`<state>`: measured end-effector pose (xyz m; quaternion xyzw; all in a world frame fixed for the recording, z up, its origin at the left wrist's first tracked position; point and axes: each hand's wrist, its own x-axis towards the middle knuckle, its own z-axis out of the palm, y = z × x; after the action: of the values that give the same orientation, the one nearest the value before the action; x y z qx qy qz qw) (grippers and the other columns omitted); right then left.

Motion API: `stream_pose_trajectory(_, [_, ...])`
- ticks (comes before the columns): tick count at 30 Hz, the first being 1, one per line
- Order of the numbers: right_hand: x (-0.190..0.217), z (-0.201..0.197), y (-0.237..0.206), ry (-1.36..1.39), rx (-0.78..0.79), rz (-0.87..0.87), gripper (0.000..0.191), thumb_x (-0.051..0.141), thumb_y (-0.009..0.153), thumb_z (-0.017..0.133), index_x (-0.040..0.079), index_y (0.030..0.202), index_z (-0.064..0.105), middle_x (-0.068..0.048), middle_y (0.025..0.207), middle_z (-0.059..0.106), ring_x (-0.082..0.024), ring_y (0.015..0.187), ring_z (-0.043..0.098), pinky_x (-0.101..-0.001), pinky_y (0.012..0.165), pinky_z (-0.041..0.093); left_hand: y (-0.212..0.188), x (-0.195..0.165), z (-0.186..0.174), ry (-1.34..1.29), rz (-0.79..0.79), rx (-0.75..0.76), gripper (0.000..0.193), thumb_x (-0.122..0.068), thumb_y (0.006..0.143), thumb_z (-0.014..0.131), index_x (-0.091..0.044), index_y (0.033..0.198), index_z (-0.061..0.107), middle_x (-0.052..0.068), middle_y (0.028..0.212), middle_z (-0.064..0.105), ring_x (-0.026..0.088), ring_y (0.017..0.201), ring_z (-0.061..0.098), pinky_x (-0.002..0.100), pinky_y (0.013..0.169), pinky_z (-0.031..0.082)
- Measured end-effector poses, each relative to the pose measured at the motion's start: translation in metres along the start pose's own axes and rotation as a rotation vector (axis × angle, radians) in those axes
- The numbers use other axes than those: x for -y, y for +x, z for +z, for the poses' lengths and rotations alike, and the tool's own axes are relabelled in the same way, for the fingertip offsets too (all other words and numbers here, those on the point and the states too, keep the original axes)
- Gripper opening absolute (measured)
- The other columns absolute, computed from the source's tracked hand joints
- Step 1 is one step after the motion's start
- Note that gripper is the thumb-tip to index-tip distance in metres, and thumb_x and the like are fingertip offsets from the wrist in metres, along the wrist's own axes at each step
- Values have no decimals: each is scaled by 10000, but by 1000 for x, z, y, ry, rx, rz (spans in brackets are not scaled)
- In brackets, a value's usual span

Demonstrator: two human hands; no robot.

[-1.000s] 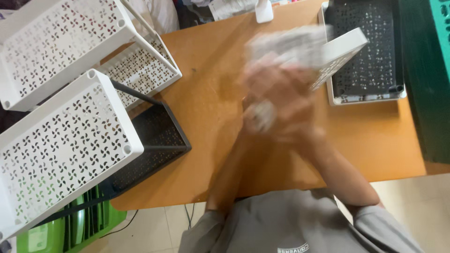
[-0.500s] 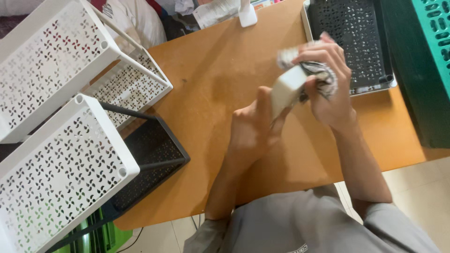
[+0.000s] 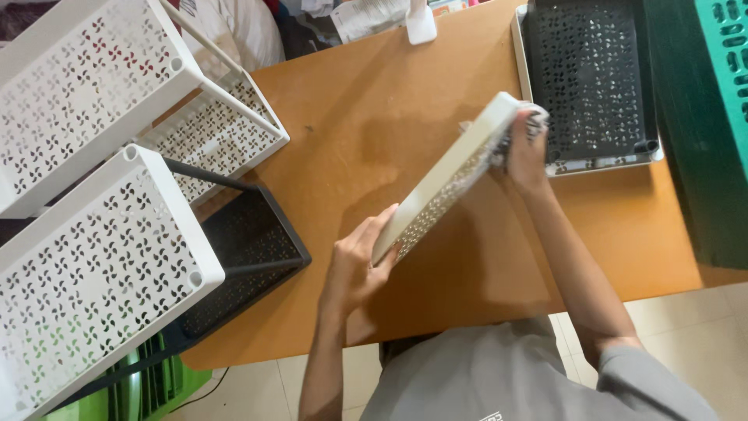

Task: The person wipes perforated plastic shelf panels, black side panels, and white tubes with a cloth, then attaches black tubes to the panels and stacks shelves to build a small storage rack.

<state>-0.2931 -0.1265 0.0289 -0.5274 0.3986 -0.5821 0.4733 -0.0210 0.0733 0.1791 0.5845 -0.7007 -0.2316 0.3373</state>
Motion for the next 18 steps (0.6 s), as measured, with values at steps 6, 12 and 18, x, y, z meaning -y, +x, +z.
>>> stream_pose_trajectory(6, [56, 17, 0, -89, -131, -330, 598, 533, 1102, 461, -4, 1289, 646, -42, 1273, 678, -132, 1174, 635, -311, 1062, 510, -9, -2, 27, -84, -20, -171, 526, -50, 881, 778, -105, 1374, 601, 149, 1164, 728, 346, 1002, 740, 399, 817, 611])
stream_pose_trajectory(12, [104, 48, -44, -573, 578, -602, 508, 203, 884, 769, 105, 1364, 636, -133, 1400, 649, -352, 1375, 587, -524, 1207, 434, 4, -2, 39, -127, -10, -135, 492, -42, 852, 765, -95, 1326, 643, 193, 1145, 731, 373, 1017, 726, 404, 802, 619])
stream_pose_trajectory(18, [110, 31, 4, -942, 402, -797, 487, 172, 926, 808, 262, 1380, 657, -18, 1482, 576, -308, 1472, 461, -543, 1281, 317, 14, 15, 42, -246, -67, -213, 372, -140, 889, 811, -80, 1222, 656, 163, 1039, 766, 303, 963, 795, 368, 771, 631])
